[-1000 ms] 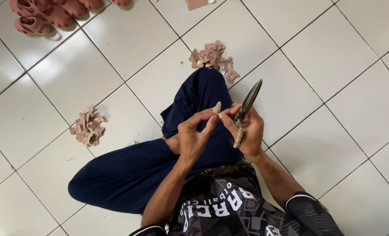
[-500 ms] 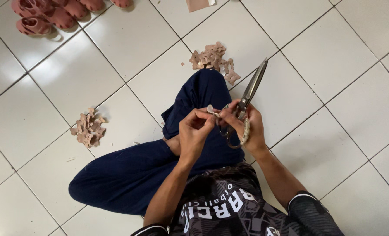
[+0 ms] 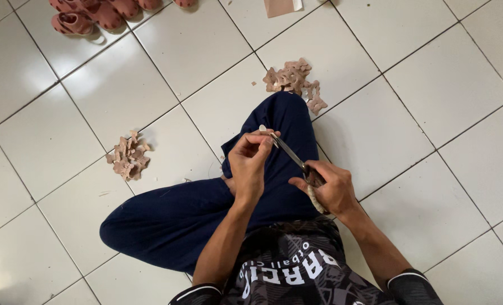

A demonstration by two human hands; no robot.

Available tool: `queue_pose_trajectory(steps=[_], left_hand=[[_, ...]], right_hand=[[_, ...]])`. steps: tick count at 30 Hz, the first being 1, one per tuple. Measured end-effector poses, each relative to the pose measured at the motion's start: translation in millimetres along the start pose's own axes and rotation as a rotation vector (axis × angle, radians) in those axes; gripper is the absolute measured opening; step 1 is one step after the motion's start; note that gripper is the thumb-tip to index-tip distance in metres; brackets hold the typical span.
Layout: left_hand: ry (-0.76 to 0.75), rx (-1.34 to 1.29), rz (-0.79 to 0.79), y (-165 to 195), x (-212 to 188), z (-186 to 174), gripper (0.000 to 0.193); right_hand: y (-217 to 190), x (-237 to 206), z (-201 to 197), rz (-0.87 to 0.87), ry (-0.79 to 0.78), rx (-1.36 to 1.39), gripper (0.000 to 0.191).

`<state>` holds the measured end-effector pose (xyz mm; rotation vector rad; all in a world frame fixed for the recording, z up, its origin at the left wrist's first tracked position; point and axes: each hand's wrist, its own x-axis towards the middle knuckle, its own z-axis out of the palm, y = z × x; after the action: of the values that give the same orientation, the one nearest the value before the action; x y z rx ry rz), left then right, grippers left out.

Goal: The person sits on a tiled floor and uses scissors to cut small beige shoe parts into smaller pieces. The person repeatedly picks up parts, trims them, and places the cut pieces on the floor. Finished pink shoes are visible nearby.

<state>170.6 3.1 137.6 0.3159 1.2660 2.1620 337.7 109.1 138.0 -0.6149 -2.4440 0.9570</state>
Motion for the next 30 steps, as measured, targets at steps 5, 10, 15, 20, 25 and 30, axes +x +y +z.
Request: queue_pose_trajectory(steps=[5, 10, 15, 20, 25, 30], left_hand=[[-0.020, 0.020, -0.002, 0.9, -0.6, 0.5, 0.004], [-0.058, 0.019, -0.017, 0.8, -2.2, -0.6, 0.003], [-0.070, 0.159, -0.067, 6.1, 1.3, -6.4, 0.003], [-0.106, 0.045, -0.087, 20.2, 0.0, -14.3, 0.007], [0.054, 0.234, -0.049, 39.5, -2.6, -35.0, 0.027], [0.178, 0.217, 0.007, 49.1, -24.1, -90.2, 0.024]], right_hand=[[0.2, 0.2, 1.4, 0.051, -0.030, 0.003, 0.056], [0.6, -1.9, 0.6, 0.072, -0.049, 0.027, 0.057], [5.0, -1.3, -4.4, 0.100, -0.111, 0.042, 0.053], [11.6, -1.3, 0.1, 0.137, -0.178, 0.096, 0.047], [11.4, 3.7, 25.0, 0.353, -0.192, 0.441, 0.041], [-15.4, 18.5, 70.1, 0.450, -0.362, 0.735, 0.034]])
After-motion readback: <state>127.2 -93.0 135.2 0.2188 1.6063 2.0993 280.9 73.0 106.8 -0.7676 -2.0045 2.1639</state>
